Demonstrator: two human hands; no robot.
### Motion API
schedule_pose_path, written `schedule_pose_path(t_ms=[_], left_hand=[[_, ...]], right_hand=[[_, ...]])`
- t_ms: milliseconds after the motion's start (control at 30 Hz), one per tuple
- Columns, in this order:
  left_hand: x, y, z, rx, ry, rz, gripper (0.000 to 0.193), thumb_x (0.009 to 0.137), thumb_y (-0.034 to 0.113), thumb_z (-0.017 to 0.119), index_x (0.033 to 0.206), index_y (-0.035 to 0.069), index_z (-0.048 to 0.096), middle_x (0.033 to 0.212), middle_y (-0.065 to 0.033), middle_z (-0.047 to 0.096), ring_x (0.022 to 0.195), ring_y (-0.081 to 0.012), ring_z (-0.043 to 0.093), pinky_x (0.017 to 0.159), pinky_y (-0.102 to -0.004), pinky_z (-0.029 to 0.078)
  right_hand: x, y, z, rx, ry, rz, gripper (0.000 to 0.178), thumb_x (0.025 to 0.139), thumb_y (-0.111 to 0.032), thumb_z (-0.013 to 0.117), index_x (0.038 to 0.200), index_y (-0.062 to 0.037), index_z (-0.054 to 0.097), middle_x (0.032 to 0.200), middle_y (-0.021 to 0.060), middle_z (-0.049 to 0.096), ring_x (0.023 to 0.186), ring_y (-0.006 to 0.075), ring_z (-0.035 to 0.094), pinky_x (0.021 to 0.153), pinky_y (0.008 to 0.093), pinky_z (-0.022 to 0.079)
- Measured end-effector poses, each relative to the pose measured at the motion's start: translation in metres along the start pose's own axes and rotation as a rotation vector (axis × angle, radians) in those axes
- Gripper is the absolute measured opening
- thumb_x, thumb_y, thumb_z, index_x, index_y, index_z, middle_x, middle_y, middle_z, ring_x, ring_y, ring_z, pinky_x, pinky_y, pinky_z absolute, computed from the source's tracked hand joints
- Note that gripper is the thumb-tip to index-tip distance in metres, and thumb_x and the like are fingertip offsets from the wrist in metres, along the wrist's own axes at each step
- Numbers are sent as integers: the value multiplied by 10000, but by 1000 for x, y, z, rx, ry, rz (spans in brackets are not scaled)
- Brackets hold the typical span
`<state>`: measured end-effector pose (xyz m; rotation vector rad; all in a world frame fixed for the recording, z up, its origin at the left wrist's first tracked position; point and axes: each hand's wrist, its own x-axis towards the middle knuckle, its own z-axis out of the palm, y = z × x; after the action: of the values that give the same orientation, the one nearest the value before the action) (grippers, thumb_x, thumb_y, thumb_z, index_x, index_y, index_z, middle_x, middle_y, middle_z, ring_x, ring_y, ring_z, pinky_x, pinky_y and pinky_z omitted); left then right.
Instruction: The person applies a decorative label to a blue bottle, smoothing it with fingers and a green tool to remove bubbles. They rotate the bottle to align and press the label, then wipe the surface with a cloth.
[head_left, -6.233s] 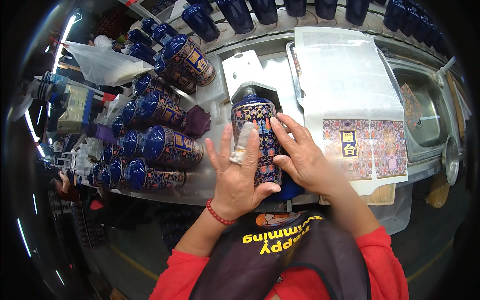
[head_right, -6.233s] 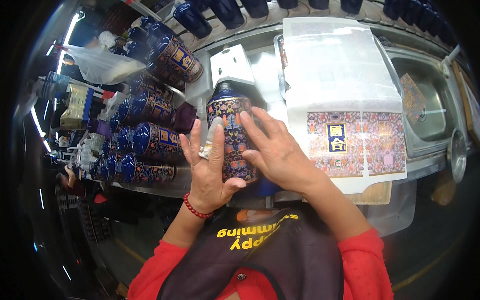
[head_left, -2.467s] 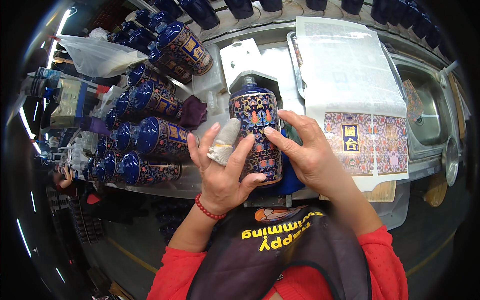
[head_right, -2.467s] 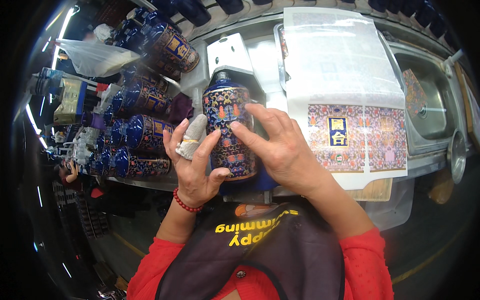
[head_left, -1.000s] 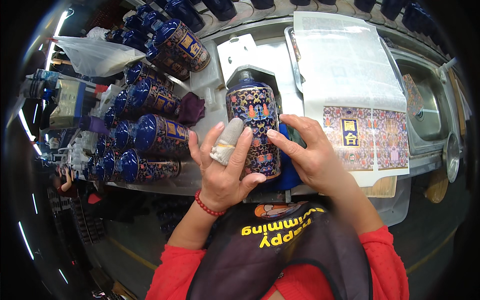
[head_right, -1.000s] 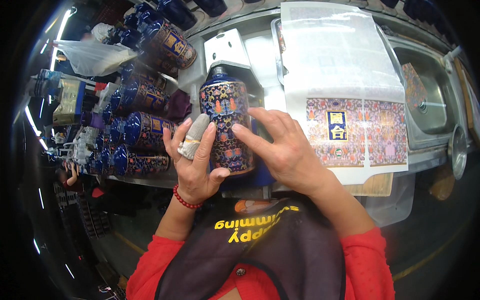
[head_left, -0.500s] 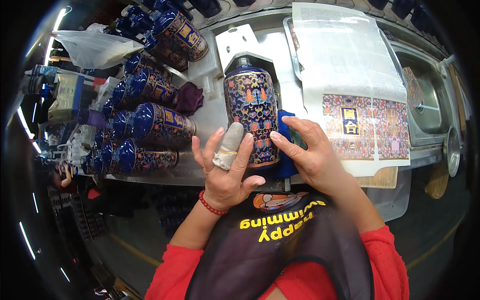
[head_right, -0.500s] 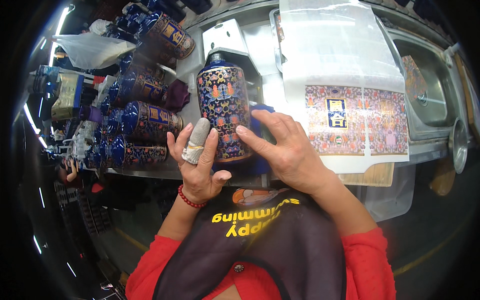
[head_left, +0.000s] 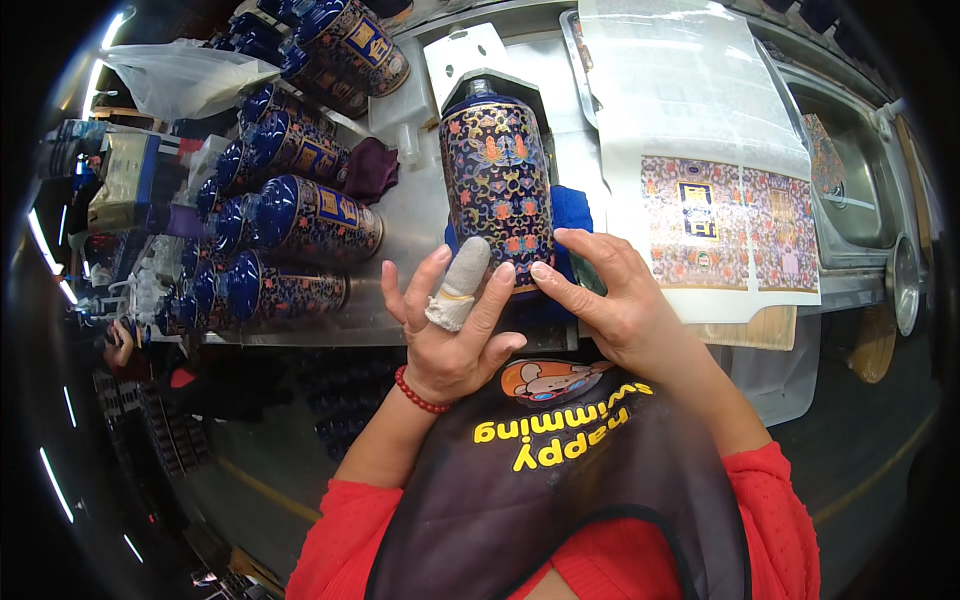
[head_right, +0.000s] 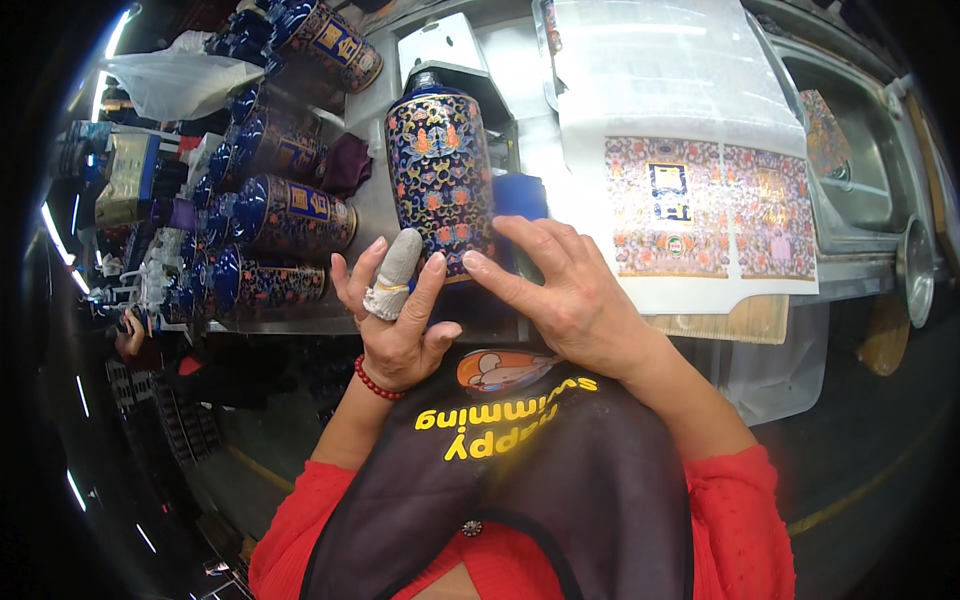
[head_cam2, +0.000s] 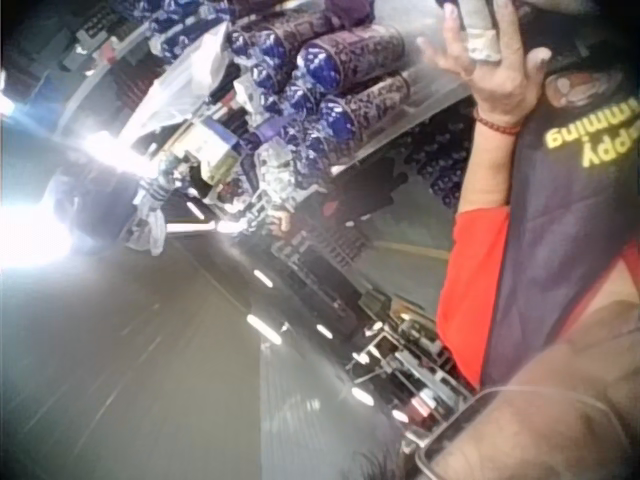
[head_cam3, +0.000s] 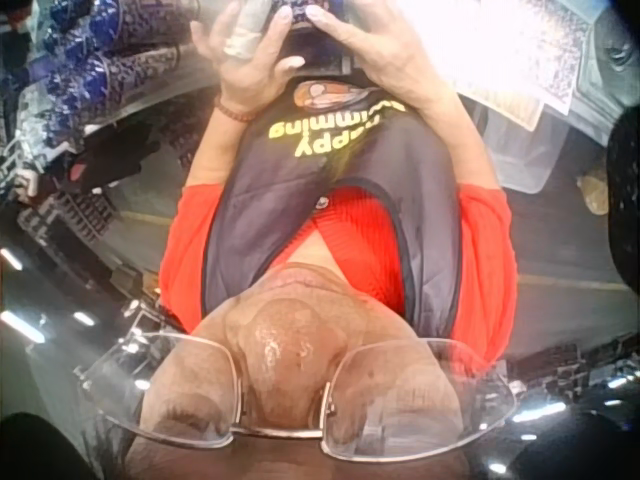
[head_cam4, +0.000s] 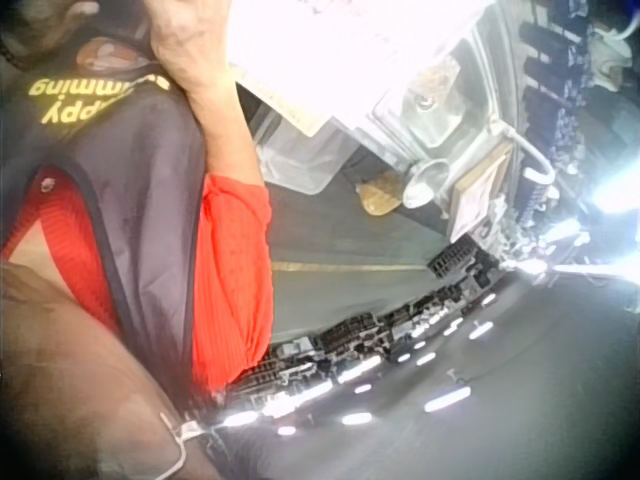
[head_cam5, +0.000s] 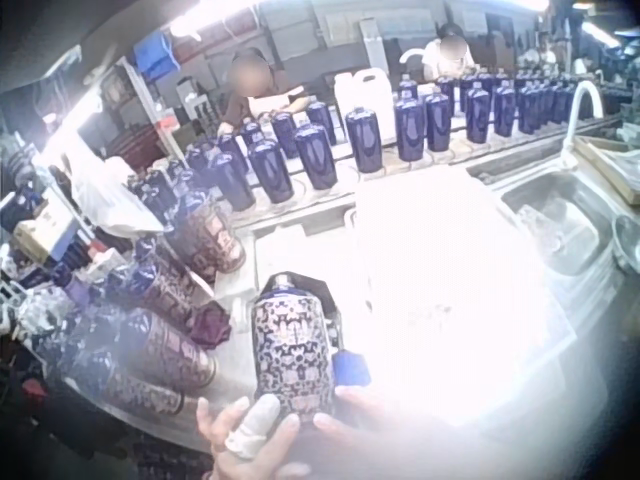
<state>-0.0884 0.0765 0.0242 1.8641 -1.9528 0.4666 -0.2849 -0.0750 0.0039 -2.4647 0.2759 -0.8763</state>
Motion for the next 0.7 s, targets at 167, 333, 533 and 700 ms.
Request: schedule_pose_path(t_ms=[167, 333, 533, 700], left_hand=[[-1, -1, 0, 4, 2, 13, 523, 1015, 578, 491, 1266, 195, 743, 1325, -63, 622, 1363, -277, 429, 1234, -577, 77], [0, 0, -2, 16, -12, 18, 486, 1005, 560, 521, 1268, 217, 743, 1330, -60, 621, 1364, -265, 432, 1234, -577, 76], [0, -2, -2, 27, -19, 40, 456, 994, 538, 556, 1269, 224, 740, 1336, -46, 626, 1369, -251, 431, 1236, -580, 70], [2, -4, -2, 33, -20, 72, 448, 993, 527, 563, 1279, 225, 731, 1335, -38, 630, 1371, -248, 431, 1232, -592, 76]], right_hand=[[-2, -2, 2, -6, -6, 0, 551, 831, -29, 616, 1367, -153, 640, 1378, 185, 534, 1159, 362, 569, 966, 452, 475], [-6, -1, 5, -9, -8, -9, 551, 837, -43, 616, 1371, -173, 640, 1385, 183, 534, 1158, 356, 573, 962, 449, 476], [-7, -2, 7, -26, -8, -6, 544, 839, -49, 618, 1368, -177, 645, 1387, 181, 535, 1161, 351, 573, 954, 440, 476], [-5, -2, 7, -5, 2, 2, 538, 841, -57, 618, 1363, -183, 650, 1393, 178, 531, 1172, 351, 571, 963, 441, 475]])
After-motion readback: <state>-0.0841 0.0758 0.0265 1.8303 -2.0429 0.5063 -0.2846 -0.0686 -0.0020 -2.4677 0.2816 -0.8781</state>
